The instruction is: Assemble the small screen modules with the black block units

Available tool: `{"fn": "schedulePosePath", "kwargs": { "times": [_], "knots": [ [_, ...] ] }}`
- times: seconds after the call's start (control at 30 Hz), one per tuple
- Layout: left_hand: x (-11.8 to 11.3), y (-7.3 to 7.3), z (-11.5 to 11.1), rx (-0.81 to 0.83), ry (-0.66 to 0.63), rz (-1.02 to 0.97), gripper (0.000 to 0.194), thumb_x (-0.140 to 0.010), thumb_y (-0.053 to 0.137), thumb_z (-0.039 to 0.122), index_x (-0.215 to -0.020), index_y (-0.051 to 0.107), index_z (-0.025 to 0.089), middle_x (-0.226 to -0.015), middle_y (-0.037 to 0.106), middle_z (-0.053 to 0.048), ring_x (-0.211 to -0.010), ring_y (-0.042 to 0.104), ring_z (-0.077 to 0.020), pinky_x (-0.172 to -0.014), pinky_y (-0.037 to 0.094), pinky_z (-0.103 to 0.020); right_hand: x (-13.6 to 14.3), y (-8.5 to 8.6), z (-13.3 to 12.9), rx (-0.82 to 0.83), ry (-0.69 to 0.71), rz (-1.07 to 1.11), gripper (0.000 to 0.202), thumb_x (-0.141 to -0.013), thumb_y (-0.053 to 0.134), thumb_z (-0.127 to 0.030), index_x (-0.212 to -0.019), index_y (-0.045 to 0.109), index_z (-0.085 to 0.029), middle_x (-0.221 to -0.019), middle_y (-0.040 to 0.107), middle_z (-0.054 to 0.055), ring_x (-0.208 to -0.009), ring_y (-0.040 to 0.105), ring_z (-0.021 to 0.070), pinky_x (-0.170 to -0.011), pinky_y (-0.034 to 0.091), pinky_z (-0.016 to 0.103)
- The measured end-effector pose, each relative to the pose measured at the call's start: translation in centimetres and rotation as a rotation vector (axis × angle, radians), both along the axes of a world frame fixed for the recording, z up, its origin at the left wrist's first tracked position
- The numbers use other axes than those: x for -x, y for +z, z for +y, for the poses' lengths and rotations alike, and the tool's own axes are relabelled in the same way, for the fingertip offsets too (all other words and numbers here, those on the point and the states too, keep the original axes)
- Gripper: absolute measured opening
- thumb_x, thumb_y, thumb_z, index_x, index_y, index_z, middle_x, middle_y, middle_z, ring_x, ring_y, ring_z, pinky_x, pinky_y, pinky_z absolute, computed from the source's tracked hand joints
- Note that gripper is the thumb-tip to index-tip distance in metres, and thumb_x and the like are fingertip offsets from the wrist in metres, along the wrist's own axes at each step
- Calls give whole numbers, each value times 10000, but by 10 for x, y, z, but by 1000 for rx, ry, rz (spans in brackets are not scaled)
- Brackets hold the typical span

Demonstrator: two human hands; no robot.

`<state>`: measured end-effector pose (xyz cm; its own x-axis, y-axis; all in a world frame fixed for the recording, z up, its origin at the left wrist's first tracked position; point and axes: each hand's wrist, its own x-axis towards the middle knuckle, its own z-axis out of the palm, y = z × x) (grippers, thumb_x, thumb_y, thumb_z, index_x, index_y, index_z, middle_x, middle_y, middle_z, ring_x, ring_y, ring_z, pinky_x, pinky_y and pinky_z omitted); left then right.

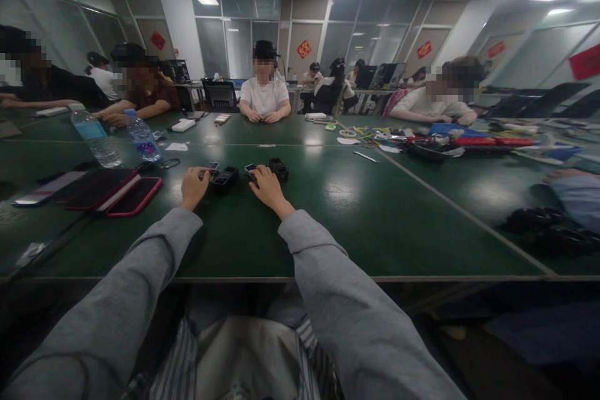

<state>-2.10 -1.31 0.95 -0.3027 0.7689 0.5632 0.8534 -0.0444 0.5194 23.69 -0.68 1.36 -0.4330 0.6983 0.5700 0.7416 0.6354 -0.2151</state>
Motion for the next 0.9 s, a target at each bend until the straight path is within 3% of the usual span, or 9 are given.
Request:
{"fn": "schedulePosePath", "kwargs": {
  "times": [0.13, 0.3, 0.5, 0.67, 0.83, 0.9],
  "knots": [
    [-2, 1, -1, -46, -51, 16, 253, -907, 461, 306, -997, 678, 214, -1092, 605, -105, -1014, 583, -241, -906, 464, -366, 0, 5, -1, -108, -72, 87, 415, -961, 458, -362, -1348, 463, -214, -1462, 380, 110, -1354, 334, 282, -1070, 359, 481],
    [-4, 3, -2, -46, -97, 3, 256, -921, 448, 303, -1018, 665, 210, -1112, 600, -93, -921, 615, -210, -850, 487, -336, -11, 2, 9, -101, -201, 180, 402, -997, 346, -328, -1338, 485, -168, -1420, 437, 135, -1311, 382, 273, -1047, 366, 453],
    [-6, 2, -3, -69, -159, 37, 241, -921, 455, 290, -1012, 660, 201, -1101, 601, -86, -932, 616, -205, -848, 490, -326, -15, -5, 16, -9, -174, 139, 371, -1007, 335, -362, -1140, 631, -183, -1157, 638, 107, -1173, 494, 258, -991, 384, 431],
    [-7, 2, -4, -85, -165, 45, 233, -920, 461, 284, -1011, 659, 201, -1084, 613, -88, -918, 614, -210, -848, 487, -338, -14, -5, 16, -95, -221, 201, 411, -1018, 301, -373, -1272, 561, -182, -1329, 560, 110, -1292, 417, 247, -1062, 311, 424],
    [-6, 1, -2, -82, -170, 42, 237, -920, 458, 284, -1008, 662, 202, -1053, 627, -89, -877, 613, -204, -832, 483, -338, -19, -8, 21, -18, -231, 167, 439, -1024, 270, -384, -1185, 623, -178, -1237, 631, 106, -1272, 468, 261, -1085, 288, 465],
    [-6, 1, -2, -85, -173, 48, 235, -920, 459, 285, -1003, 663, 201, -1043, 630, -87, -870, 613, -202, -830, 482, -335, -18, -8, 20, -53, -216, 183, 441, -1024, 270, -392, -1251, 584, -181, -1316, 585, 105, -1329, 414, 255, -1110, 263, 466]
  ]
}}
